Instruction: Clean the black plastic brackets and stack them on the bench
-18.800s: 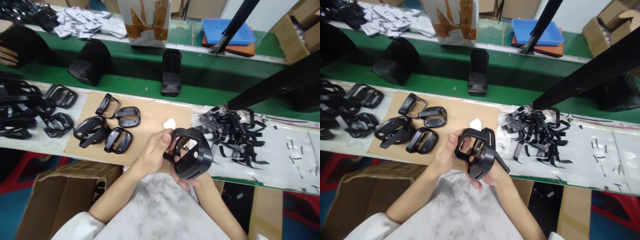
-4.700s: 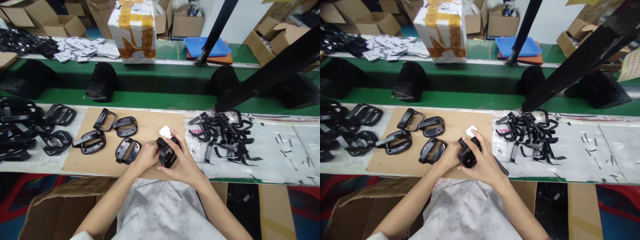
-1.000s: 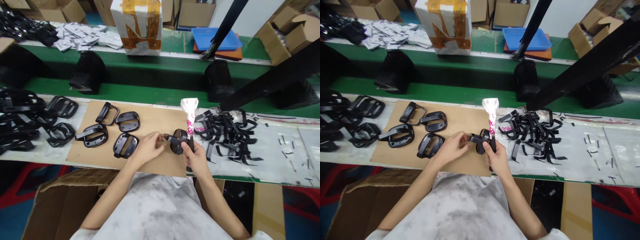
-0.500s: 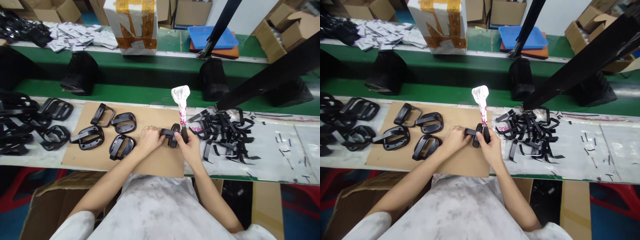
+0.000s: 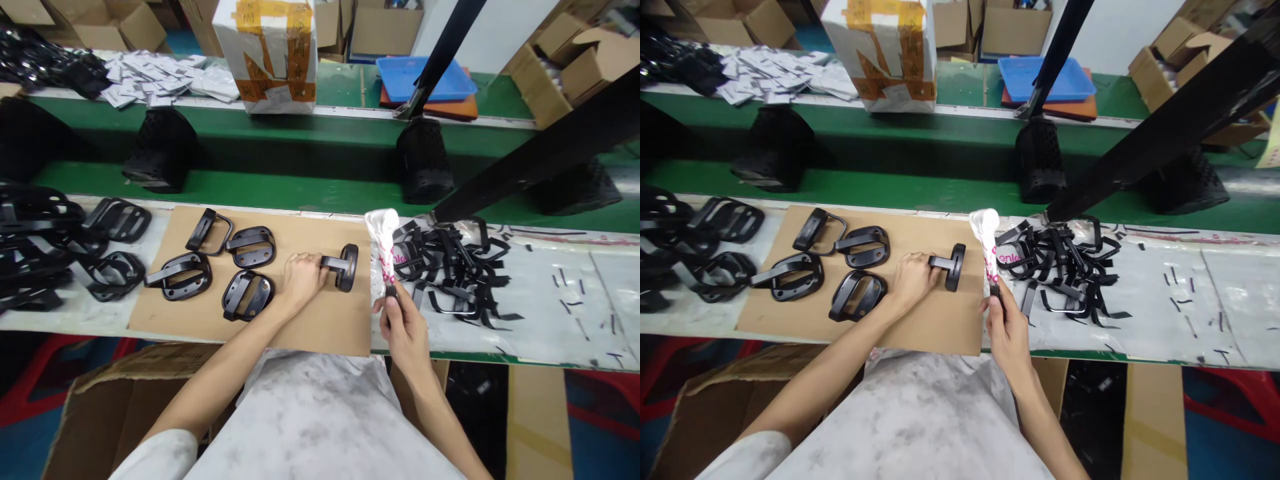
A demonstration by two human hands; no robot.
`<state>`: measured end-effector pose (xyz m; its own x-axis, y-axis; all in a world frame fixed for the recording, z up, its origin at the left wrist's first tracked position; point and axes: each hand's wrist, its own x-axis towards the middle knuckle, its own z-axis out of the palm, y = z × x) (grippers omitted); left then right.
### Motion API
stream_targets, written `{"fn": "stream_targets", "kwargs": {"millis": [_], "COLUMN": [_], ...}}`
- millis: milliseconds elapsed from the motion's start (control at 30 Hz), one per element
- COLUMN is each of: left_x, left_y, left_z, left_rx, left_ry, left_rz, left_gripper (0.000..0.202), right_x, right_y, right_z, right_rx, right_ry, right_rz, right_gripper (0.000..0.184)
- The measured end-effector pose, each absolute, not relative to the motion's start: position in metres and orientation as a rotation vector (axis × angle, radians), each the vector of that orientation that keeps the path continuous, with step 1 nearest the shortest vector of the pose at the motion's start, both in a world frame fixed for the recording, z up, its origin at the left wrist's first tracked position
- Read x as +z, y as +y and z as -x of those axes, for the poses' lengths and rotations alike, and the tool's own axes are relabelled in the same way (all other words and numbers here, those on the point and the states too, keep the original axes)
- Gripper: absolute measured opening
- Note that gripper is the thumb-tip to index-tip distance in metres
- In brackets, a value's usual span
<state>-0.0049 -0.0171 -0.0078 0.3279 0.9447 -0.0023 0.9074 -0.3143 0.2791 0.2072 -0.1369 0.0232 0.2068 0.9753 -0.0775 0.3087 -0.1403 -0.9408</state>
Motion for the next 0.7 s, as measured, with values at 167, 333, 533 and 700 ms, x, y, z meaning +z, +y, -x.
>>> {"fn": "stream_targets", "kwargs": {"millis": [167, 333, 533, 700], "left_x": [-0.009, -0.009, -0.012, -0.015], "left_y": [-0.019, -0.02, -0.019, -0.021], "left_z": [0.003, 0.003, 0.002, 0.0], "left_rx": [0.282, 0.284, 0.279, 0.309], "left_ry": [1.704, 1.713, 1.736, 1.76], "left_rz": [-2.372, -2.366, -2.365, -2.339], "left_gripper": [0.019, 0.021, 0.024, 0.02], "right_x": [0.005, 0.005, 0.01, -0.001], "right_y": [-0.193, -0.199, -0.189, -0.211], "right_z": [-0.214, -0.198, -0.21, -0.213], "right_rx": [1.074, 1.121, 1.164, 0.904], "right_ry": [-1.243, -1.421, -1.434, -1.212], "right_rz": [1.801, 1.802, 1.83, 1.78], "right_gripper": [0.062, 0.058, 0.055, 0.059]}}
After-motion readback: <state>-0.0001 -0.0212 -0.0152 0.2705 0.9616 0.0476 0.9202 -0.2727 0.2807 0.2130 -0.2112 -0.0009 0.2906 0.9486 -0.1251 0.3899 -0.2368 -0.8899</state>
